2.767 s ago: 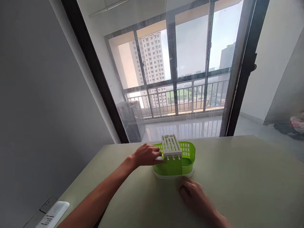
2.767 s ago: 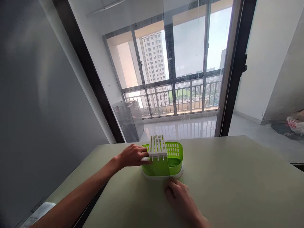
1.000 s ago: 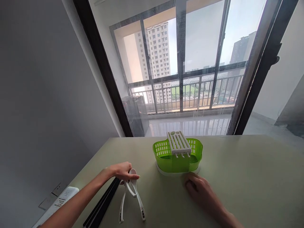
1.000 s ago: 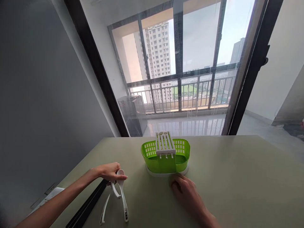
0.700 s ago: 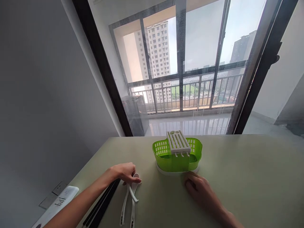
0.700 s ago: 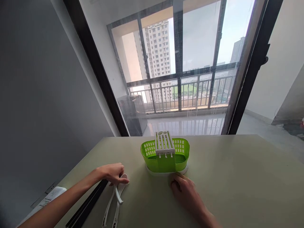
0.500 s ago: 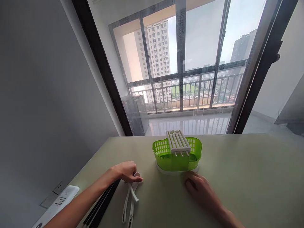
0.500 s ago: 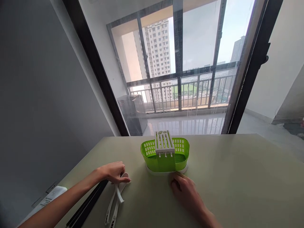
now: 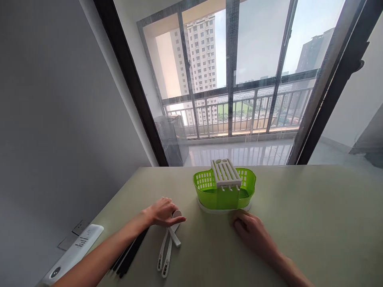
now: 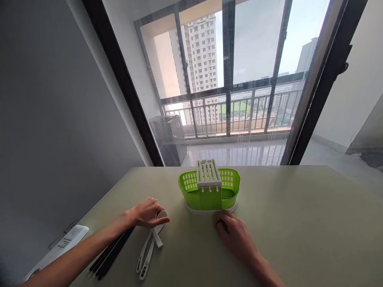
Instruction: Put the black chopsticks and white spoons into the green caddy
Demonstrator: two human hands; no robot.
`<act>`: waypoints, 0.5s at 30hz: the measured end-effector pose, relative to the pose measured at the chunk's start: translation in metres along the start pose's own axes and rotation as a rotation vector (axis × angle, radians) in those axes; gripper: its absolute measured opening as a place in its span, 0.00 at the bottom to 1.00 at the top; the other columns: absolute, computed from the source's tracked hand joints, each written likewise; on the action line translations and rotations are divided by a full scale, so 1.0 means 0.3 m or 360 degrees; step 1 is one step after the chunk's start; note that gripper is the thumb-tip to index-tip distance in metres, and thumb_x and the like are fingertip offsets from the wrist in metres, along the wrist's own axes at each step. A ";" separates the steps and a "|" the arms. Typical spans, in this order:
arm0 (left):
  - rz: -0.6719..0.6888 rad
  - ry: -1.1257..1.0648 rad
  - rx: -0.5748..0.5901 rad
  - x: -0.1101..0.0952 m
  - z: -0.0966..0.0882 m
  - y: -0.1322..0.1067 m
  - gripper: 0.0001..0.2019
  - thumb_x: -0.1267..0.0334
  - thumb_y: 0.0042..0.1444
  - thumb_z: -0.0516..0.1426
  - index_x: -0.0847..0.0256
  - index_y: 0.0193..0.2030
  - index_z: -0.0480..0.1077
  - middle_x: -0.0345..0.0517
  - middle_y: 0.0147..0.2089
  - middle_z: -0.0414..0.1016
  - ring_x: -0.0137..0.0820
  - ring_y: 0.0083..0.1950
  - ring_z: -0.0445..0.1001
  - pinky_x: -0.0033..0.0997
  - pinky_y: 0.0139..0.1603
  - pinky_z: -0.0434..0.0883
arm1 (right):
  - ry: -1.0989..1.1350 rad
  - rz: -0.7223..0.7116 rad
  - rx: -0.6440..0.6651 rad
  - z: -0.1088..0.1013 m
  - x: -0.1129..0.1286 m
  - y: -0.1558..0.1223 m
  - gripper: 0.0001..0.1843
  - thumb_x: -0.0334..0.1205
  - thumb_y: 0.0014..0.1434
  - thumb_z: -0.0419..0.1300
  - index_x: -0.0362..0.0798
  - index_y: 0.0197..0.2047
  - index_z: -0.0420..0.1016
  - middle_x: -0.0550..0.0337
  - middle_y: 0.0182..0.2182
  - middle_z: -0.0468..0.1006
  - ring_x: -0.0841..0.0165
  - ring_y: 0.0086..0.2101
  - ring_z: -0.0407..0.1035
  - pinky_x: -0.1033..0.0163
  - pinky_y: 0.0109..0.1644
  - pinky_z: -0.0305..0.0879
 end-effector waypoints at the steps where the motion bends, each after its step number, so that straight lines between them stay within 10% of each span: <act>1: 0.0011 0.0016 -0.0019 -0.003 0.004 -0.004 0.32 0.38 0.67 0.50 0.58 0.19 0.67 0.48 0.20 0.75 0.34 0.22 0.73 0.32 0.26 0.54 | 0.0011 -0.0002 0.0003 0.000 0.000 0.000 0.15 0.37 0.64 0.48 0.51 0.31 0.73 0.56 0.32 0.80 0.62 0.34 0.73 0.59 0.40 0.65; 15: 0.0045 -0.0030 -0.0274 -0.005 0.084 -0.078 0.18 0.47 0.71 0.48 0.57 0.37 0.65 0.44 0.35 0.74 0.33 0.28 0.72 0.32 0.30 0.60 | 0.0067 -0.0004 -0.0049 -0.018 0.019 -0.003 0.14 0.38 0.64 0.49 0.52 0.30 0.73 0.57 0.31 0.79 0.62 0.32 0.72 0.60 0.39 0.67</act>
Point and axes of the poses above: each hand's wrist, its own y-axis towards the middle knuckle, its own z-axis out of the palm, x = y × z, the point moved 4 cm from there along y, towards the middle knuckle
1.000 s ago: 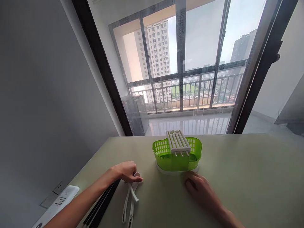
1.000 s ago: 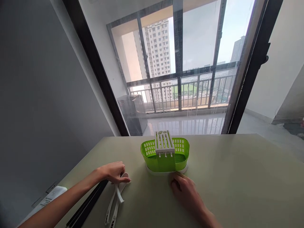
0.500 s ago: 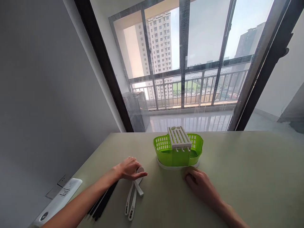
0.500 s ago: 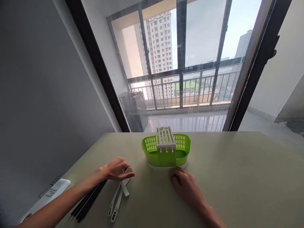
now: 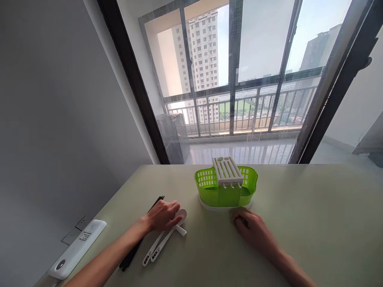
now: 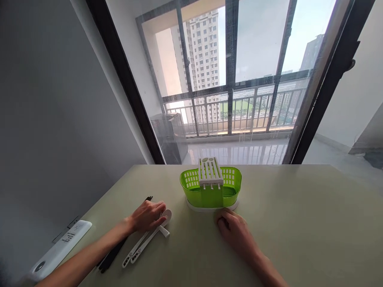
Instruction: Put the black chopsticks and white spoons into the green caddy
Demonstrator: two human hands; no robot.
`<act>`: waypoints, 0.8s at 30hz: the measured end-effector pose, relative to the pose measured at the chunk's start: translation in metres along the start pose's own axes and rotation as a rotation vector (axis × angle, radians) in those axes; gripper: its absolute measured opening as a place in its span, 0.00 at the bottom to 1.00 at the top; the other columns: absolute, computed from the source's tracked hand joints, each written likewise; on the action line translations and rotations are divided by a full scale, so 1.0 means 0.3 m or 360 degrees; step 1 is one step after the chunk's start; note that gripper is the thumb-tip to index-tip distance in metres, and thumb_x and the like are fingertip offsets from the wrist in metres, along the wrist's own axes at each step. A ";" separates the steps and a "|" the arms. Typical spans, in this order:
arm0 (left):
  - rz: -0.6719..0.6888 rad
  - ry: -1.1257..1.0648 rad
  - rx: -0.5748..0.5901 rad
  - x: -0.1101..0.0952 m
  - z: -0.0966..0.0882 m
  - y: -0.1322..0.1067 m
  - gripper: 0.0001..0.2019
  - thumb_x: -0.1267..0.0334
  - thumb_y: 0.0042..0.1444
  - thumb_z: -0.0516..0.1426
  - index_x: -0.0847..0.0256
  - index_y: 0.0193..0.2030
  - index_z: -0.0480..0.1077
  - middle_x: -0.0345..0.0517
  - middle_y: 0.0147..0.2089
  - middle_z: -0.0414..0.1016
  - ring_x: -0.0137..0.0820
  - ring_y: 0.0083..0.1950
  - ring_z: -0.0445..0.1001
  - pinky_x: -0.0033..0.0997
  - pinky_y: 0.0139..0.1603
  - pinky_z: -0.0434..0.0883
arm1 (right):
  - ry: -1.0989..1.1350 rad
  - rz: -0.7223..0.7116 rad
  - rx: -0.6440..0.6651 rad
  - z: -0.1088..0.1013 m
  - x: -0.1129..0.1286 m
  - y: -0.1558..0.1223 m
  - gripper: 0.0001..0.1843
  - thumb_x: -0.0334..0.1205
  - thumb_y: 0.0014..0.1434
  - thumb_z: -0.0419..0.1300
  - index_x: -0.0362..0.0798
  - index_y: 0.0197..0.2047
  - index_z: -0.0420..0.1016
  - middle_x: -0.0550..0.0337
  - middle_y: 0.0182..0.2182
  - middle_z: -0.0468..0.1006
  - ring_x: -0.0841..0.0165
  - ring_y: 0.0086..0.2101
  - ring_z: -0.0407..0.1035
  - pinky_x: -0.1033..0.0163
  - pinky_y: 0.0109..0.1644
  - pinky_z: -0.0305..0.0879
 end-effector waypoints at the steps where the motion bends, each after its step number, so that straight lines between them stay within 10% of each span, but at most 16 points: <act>1: -0.0013 -0.0027 -0.0026 0.000 -0.002 -0.002 0.16 0.47 0.70 0.48 0.57 0.39 0.66 0.44 0.37 0.74 0.33 0.28 0.72 0.32 0.30 0.61 | 0.0000 0.0006 0.0002 -0.001 0.001 0.000 0.14 0.38 0.63 0.49 0.52 0.30 0.72 0.57 0.31 0.79 0.62 0.32 0.72 0.60 0.39 0.66; 10: -0.0254 -0.0445 -0.0332 0.011 -0.089 -0.017 0.19 0.44 0.67 0.50 0.58 0.50 0.66 0.49 0.47 0.72 0.34 0.36 0.73 0.33 0.38 0.67 | -0.0001 0.0018 0.0042 0.003 -0.003 0.000 0.14 0.39 0.65 0.48 0.52 0.31 0.71 0.56 0.32 0.79 0.62 0.33 0.72 0.58 0.41 0.66; 24: -0.1368 -0.1886 -0.1151 0.137 -0.189 -0.016 0.35 0.21 0.48 0.56 0.56 0.24 0.61 0.29 0.18 0.51 0.22 0.17 0.50 0.24 0.18 0.49 | -0.0010 0.0010 0.0022 0.005 -0.014 -0.001 0.13 0.36 0.63 0.49 0.52 0.31 0.71 0.58 0.32 0.79 0.62 0.33 0.72 0.59 0.40 0.65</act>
Point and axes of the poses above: each hand's wrist, its own y-axis towards the middle knuckle, its own z-axis out of the palm, x = y × z, the point moved 4 cm from there along y, towards the middle knuckle
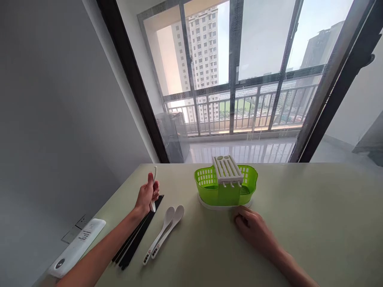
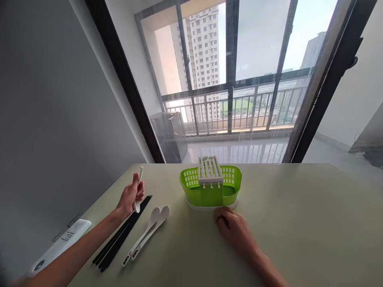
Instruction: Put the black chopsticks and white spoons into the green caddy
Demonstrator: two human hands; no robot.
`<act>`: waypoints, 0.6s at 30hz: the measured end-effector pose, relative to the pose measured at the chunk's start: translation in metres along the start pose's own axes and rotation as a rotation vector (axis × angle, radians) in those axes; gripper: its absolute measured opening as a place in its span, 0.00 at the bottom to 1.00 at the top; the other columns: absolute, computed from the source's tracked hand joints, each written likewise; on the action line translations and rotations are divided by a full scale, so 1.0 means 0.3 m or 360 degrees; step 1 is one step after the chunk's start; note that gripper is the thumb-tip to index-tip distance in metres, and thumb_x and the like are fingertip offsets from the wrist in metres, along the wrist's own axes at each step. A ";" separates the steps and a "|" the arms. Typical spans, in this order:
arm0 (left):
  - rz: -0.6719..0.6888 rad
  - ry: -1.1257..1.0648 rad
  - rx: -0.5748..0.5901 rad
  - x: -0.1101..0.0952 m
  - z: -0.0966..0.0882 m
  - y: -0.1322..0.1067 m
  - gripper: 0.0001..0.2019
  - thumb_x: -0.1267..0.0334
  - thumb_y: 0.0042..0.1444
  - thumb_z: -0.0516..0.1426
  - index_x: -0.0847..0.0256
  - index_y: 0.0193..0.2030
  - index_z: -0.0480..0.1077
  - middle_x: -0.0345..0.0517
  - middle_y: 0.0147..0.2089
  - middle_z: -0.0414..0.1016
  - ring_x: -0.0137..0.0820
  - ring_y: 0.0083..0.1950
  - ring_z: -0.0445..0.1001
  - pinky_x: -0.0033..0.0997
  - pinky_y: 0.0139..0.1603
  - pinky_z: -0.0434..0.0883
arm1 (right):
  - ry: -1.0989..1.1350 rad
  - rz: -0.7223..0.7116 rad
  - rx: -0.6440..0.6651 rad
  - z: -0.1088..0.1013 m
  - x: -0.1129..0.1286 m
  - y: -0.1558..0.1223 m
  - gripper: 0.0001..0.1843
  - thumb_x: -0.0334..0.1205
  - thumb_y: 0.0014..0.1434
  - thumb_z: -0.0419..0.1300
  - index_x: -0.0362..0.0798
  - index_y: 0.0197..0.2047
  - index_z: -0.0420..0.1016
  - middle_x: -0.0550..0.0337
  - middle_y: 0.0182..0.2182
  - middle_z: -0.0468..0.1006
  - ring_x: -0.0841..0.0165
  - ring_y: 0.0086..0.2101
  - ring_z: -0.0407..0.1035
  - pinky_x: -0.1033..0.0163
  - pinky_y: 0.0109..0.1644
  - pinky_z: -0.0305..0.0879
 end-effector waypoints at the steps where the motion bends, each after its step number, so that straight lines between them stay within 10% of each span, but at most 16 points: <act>1: -0.0040 -0.0081 -0.0053 0.006 -0.006 0.003 0.36 0.20 0.45 0.57 0.56 0.25 0.62 0.28 0.19 0.51 0.22 0.17 0.51 0.23 0.18 0.50 | 0.0003 0.0003 0.0000 0.001 -0.001 0.000 0.13 0.37 0.64 0.49 0.52 0.31 0.71 0.58 0.32 0.79 0.62 0.33 0.72 0.59 0.40 0.65; 11: -0.0051 -0.0356 -0.0250 -0.002 -0.055 -0.013 0.34 0.31 0.31 0.72 0.60 0.29 0.71 0.37 0.29 0.70 0.25 0.29 0.66 0.25 0.32 0.69 | 0.0002 0.0017 0.0019 0.006 -0.014 -0.001 0.13 0.38 0.64 0.49 0.52 0.31 0.71 0.58 0.31 0.79 0.62 0.33 0.71 0.58 0.40 0.65; 18: 0.0069 -0.0162 -0.0225 -0.056 -0.086 -0.071 0.28 0.38 0.38 0.74 0.57 0.38 0.83 0.45 0.38 0.80 0.33 0.40 0.71 0.30 0.41 0.69 | 0.0029 -0.0005 0.0021 -0.003 -0.006 -0.004 0.13 0.38 0.65 0.49 0.52 0.32 0.72 0.58 0.32 0.78 0.63 0.33 0.71 0.60 0.40 0.65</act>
Point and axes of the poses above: each hand's wrist, its own y-axis towards the middle knuckle, its own z-axis out of the palm, x = y × z, the point moved 4 cm from there along y, towards the middle knuckle
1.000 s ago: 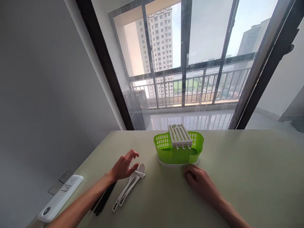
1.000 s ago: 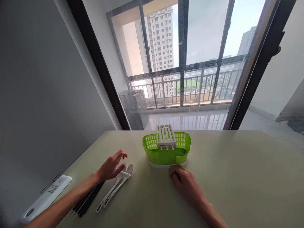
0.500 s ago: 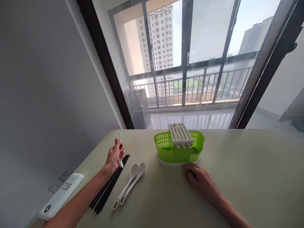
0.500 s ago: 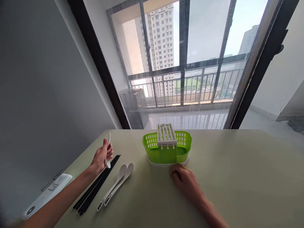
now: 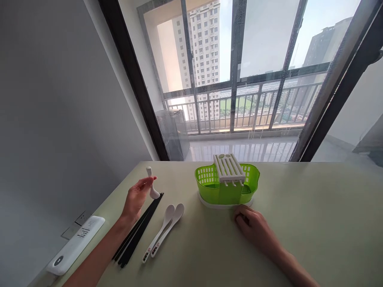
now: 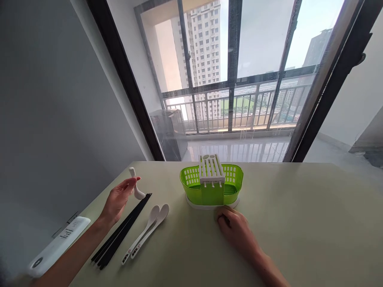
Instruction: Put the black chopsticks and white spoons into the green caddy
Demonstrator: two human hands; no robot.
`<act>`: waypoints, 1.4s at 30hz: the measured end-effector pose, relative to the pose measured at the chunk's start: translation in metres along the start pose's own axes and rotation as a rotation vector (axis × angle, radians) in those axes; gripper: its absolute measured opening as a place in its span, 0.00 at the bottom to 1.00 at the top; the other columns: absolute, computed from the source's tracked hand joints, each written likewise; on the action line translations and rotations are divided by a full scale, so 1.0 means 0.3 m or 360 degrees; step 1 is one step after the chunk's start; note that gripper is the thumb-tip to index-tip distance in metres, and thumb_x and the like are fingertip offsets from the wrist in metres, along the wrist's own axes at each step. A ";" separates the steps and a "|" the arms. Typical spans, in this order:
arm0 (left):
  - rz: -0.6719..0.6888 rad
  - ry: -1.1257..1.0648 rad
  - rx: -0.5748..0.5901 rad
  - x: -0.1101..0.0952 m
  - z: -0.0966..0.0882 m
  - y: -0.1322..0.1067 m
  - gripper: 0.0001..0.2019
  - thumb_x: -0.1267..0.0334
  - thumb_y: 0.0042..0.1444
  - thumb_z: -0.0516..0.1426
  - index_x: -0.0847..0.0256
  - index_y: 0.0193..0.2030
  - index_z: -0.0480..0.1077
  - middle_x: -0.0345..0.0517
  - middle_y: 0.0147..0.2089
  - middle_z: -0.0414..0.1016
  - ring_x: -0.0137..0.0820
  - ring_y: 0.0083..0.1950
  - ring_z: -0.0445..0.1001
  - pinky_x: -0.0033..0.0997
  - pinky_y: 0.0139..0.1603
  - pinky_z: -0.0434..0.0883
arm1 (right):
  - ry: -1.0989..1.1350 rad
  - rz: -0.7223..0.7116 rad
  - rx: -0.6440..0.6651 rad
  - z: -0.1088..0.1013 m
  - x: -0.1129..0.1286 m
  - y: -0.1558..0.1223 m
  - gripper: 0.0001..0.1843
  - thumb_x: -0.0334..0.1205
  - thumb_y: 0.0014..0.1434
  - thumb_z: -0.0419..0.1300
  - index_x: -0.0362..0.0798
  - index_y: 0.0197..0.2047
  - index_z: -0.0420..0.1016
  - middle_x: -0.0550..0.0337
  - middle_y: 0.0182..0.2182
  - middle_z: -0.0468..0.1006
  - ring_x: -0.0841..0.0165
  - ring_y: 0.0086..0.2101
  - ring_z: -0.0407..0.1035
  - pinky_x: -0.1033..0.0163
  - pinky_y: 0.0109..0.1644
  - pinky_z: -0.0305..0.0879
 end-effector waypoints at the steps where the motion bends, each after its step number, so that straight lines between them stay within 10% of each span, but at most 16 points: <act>1: 0.0039 0.0072 0.0038 -0.003 -0.007 -0.009 0.26 0.38 0.42 0.72 0.57 0.39 0.84 0.43 0.34 0.78 0.32 0.36 0.69 0.31 0.39 0.68 | -0.0001 -0.0002 -0.0003 0.000 0.000 0.000 0.13 0.38 0.65 0.49 0.52 0.32 0.72 0.58 0.32 0.78 0.63 0.33 0.71 0.60 0.40 0.65; 12: 0.0990 0.1023 0.0472 -0.011 -0.127 -0.196 0.08 0.55 0.65 0.62 0.52 0.43 0.81 0.38 0.36 0.84 0.30 0.31 0.80 0.26 0.36 0.74 | -0.0053 0.0003 -0.0028 -0.004 0.002 0.002 0.13 0.37 0.64 0.50 0.52 0.31 0.72 0.60 0.30 0.79 0.64 0.32 0.72 0.62 0.38 0.65; 18: 0.1221 0.1275 0.0406 0.060 -0.183 -0.274 0.05 0.57 0.65 0.62 0.49 0.43 0.81 0.34 0.40 0.87 0.31 0.36 0.85 0.23 0.37 0.77 | -0.0037 0.0039 0.0005 -0.007 0.007 0.001 0.13 0.37 0.64 0.50 0.52 0.32 0.73 0.60 0.31 0.79 0.65 0.33 0.72 0.62 0.40 0.65; 42: 0.1194 0.1674 0.0610 0.179 -0.253 -0.401 0.19 0.62 0.66 0.56 0.40 0.61 0.76 0.38 0.53 0.85 0.43 0.56 0.81 0.40 0.53 0.79 | -0.0043 0.0084 0.0008 -0.019 0.005 -0.001 0.12 0.36 0.64 0.50 0.52 0.32 0.73 0.60 0.31 0.79 0.64 0.32 0.71 0.61 0.39 0.65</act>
Point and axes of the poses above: each hand's wrist, its own y-axis towards the middle knuckle, its own z-axis out of the palm, x = y × z, the point moved 4 cm from there along y, towards the middle knuckle
